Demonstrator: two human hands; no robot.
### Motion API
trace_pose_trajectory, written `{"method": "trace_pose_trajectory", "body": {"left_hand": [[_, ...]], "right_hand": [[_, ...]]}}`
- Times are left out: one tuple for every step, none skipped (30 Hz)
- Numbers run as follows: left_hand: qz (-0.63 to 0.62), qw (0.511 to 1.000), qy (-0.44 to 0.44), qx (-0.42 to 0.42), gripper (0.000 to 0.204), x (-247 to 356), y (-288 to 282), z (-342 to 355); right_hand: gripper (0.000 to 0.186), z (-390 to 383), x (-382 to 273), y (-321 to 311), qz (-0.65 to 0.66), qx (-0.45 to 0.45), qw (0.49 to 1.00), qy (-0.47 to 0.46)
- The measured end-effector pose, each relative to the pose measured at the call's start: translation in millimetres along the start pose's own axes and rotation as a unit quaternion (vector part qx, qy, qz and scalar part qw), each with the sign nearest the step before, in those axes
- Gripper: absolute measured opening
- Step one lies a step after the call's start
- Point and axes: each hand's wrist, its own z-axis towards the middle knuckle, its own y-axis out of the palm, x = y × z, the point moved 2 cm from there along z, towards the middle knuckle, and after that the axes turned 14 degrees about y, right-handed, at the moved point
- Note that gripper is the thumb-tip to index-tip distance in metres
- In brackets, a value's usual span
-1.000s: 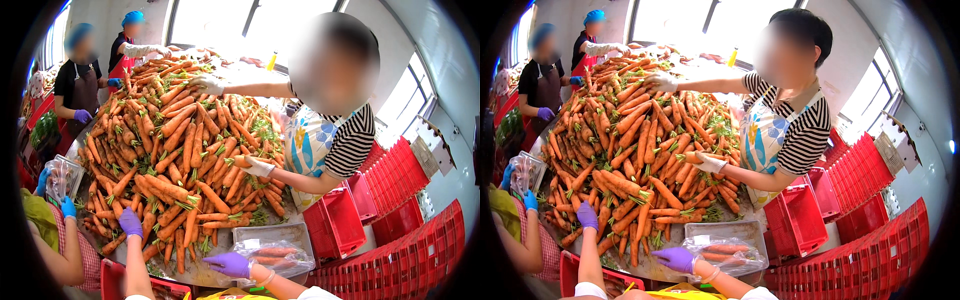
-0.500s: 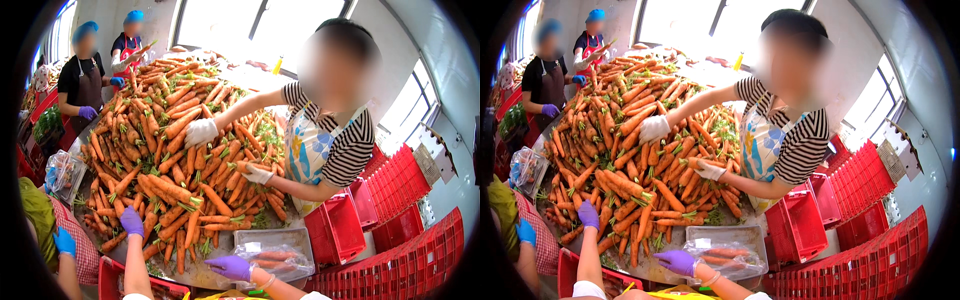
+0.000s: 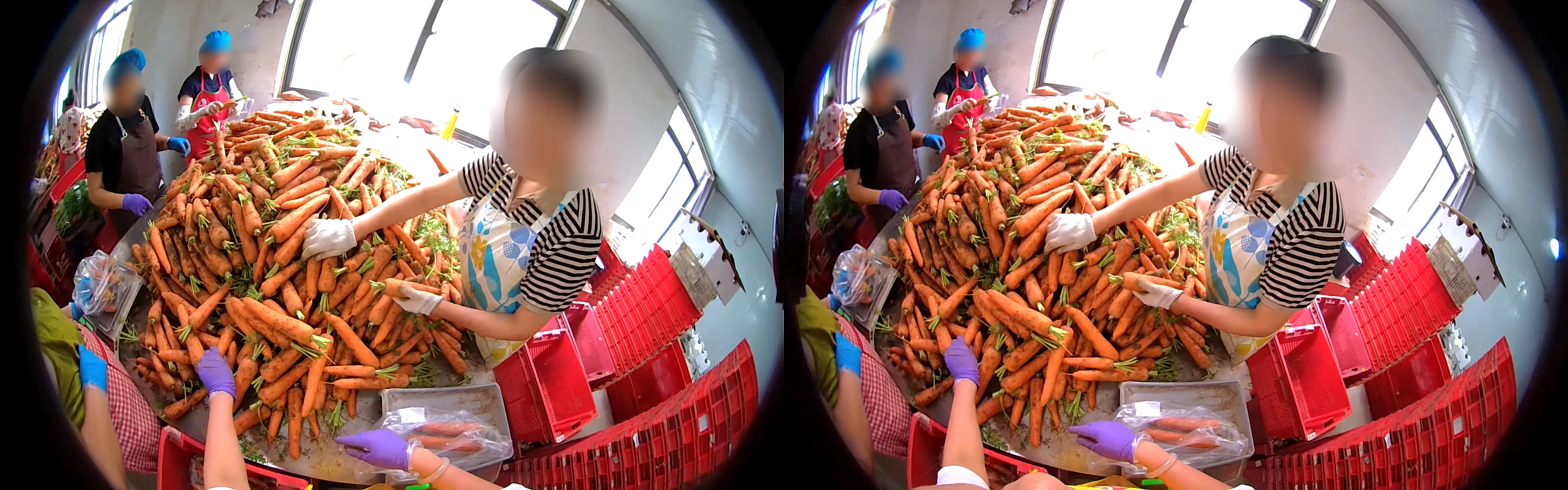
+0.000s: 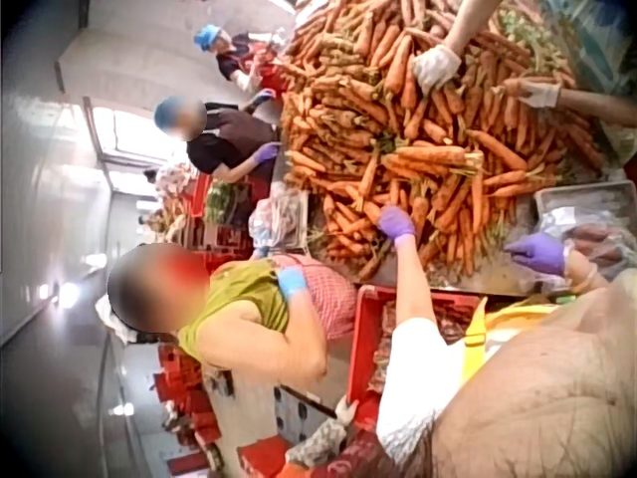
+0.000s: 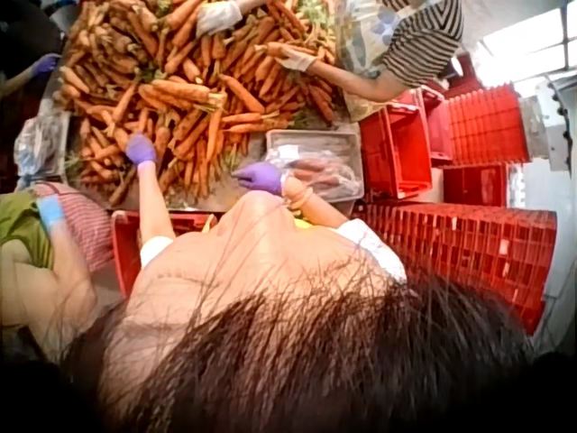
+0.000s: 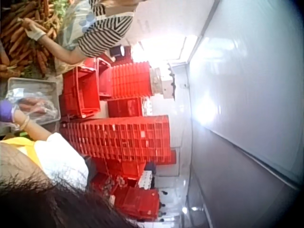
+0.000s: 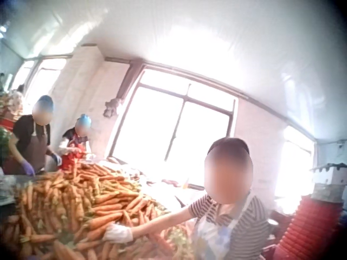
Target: The person picks up carrots from a pile, places them into plastic bags, weighs the bags on a digital scale, and puts the filled bags into a red crate.
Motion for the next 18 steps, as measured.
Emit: {"method": "trace_pose_trajectory", "body": {"left_hand": [[0.002, 1.0, 0.003, -0.002, 0.02, 1, 1, 0], [0.041, 0.999, 0.011, -0.008, 0.019, 4, -1, -1], [0.042, 0.999, 0.01, -0.005, 0.019, 4, 0, -1], [0.044, 0.999, 0.01, -0.001, 0.019, 4, -1, -1], [0.046, 0.999, 0.009, 0.002, 0.02, 4, -1, -2], [0.038, 0.999, 0.014, 0.007, 0.02, 3, 1, -2], [0.029, 0.999, 0.017, 0.012, 0.021, 1, 2, -2], [0.021, 0.999, 0.02, 0.018, 0.022, 0, 2, -1], [0.026, 1.0, 0.015, 0.008, 0.022, 0, 2, -2], [0.029, 1.0, 0.01, 0.0, 0.022, 4, -3, -1], [0.032, 0.999, 0.005, -0.008, 0.023, 6, -6, 0], [0.032, 0.999, 0.003, -0.009, 0.022, 7, -5, 0], [0.032, 0.999, 0.001, -0.009, 0.022, 6, -5, -1], [0.032, 0.999, -0.001, -0.009, 0.022, 5, -5, -1], [0.033, 0.999, 0.0, -0.009, 0.022, 6, -7, 0], [0.035, 0.999, 0.001, -0.011, 0.022, 8, -11, -1], [0.037, 0.999, 0.002, -0.013, 0.022, 8, -13, -1], [0.041, 0.999, 0.005, -0.015, 0.023, 7, -10, -1]], "right_hand": [[0.039, 0, 1, 4, -0.003, 0.006, 1.0, 0.001], [0.039, 0, 1, 7, -0.006, 0.012, 1.0, 0.001], [0.039, 1, 2, 10, -0.009, 0.017, 1.0, -0.004], [0.039, 2, 2, 12, -0.012, 0.022, 1.0, -0.009], [0.039, 3, 3, 14, -0.014, 0.027, 0.999, -0.013], [0.039, 4, 5, 14, -0.003, 0.021, 1.0, -0.009], [0.039, 5, 5, 13, 0.007, 0.014, 1.0, -0.005], [0.039, 6, 5, 13, 0.017, 0.008, 1.0, -0.002], [0.039, 5, 5, 13, 0.013, 0.01, 1.0, -0.004], [0.039, 5, 4, 11, 0.008, 0.013, 1.0, -0.005], [0.039, 4, 4, 10, 0.003, 0.017, 1.0, -0.006], [0.039, 4, 5, 10, 0.0, 0.017, 1.0, -0.005], [0.039, 5, 5, 11, -0.003, 0.016, 1.0, -0.006], [0.039, 5, 4, 11, -0.006, 0.016, 1.0, -0.006], [0.039, 5, 4, 10, -0.009, 0.016, 1.0, -0.004], [0.039, 4, 2, 9, -0.011, 0.014, 1.0, -0.001], [0.039, 4, 1, 9, -0.013, 0.013, 1.0, 0.002], [0.039, 4, 2, 10, -0.016, 0.015, 1.0, 0.002]]}}
